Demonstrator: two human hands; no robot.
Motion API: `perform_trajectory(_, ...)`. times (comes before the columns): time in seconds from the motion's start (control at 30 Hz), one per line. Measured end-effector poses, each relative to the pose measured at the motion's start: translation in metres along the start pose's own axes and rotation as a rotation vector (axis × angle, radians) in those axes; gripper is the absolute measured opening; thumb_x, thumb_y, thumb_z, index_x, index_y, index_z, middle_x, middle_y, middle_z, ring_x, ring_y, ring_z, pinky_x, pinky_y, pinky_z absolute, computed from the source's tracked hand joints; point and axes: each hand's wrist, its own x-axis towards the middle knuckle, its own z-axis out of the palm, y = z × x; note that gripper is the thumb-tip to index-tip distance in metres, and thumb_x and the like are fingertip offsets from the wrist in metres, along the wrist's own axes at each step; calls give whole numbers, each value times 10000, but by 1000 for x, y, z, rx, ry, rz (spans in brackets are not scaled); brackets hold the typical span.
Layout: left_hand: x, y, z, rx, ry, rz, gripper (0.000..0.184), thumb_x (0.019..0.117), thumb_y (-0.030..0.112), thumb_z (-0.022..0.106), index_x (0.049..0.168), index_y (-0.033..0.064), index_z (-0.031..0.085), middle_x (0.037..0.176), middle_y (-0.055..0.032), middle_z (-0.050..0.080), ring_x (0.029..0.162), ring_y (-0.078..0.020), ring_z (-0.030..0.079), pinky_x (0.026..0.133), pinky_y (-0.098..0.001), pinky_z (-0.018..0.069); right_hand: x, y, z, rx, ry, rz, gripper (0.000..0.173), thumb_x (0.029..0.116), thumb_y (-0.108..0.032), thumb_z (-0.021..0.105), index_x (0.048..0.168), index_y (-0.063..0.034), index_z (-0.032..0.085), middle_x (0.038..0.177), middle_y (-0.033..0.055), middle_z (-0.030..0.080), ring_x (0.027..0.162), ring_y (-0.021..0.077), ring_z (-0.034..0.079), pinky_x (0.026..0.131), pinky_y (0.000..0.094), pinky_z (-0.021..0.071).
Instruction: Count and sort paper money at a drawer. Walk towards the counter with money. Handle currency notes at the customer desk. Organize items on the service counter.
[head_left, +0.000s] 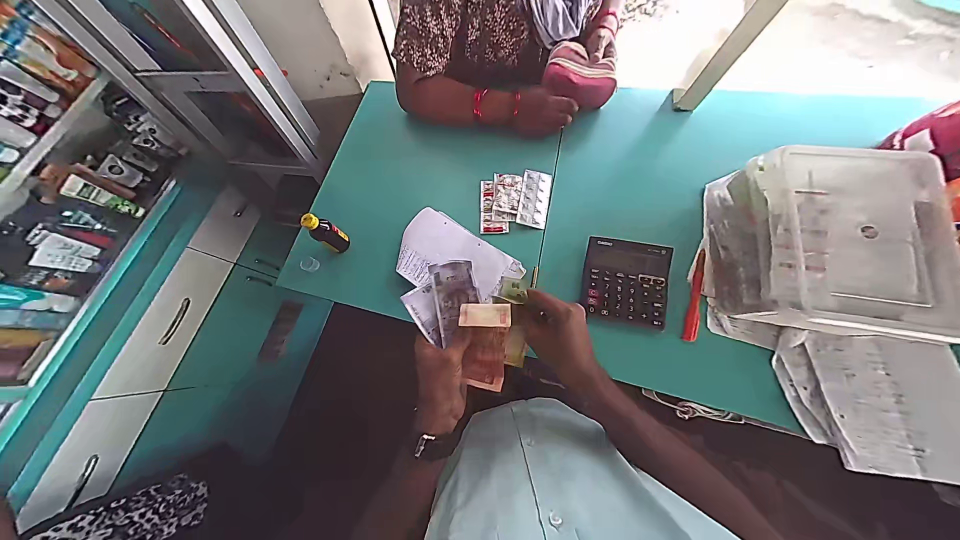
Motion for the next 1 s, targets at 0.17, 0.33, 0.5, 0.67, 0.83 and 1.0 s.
perform_trajectory(0.17,8,-22,9,70,108,-75,362,894,-77,646,1240,-72,542,989,-178,705,820,-217,734,707,-375,646,-6,0,9,438,-43,178,174,992,-130,586,1046,-36,723,808,-11,715,695,26,656,640,212,552)
perform_trajectory(0.33,8,-27,9,108,155,-71,383,882,-86,648,1248,-79,531,974,-185,706,790,-213,733,682,-372,644,-13,-2,8,711,-237,181,502,933,-179,733,1351,43,568,1122,83,743,983,150,735,848,315,634)
perform_trajectory(0.5,1,-31,11,208,131,-38,396,846,-79,660,1227,-87,551,1016,-183,702,865,-201,728,746,-365,635,-13,-3,13,545,-153,192,499,824,-125,776,1278,3,612,1042,48,755,919,112,735,803,286,628)
perform_trajectory(0.67,-6,-33,10,110,25,-19,356,981,44,626,1306,-68,531,1121,-160,693,995,-180,707,872,-357,616,-3,10,-2,618,2,243,207,896,-10,625,1088,-7,702,946,58,744,861,127,717,780,320,616)
perform_trajectory(0.83,0,-31,1,-14,-4,-107,241,1047,50,512,1258,-65,525,963,-170,712,771,-247,731,678,-411,646,10,1,-46,859,-142,297,323,917,59,545,1230,26,619,1066,130,728,910,202,726,807,380,633)
perform_trajectory(1.0,5,-33,6,113,81,9,228,1008,50,594,1187,-90,577,939,-157,718,770,-212,736,696,-393,653,5,-4,-53,895,-140,209,289,886,32,608,1170,3,651,1033,101,733,904,175,723,805,353,630)
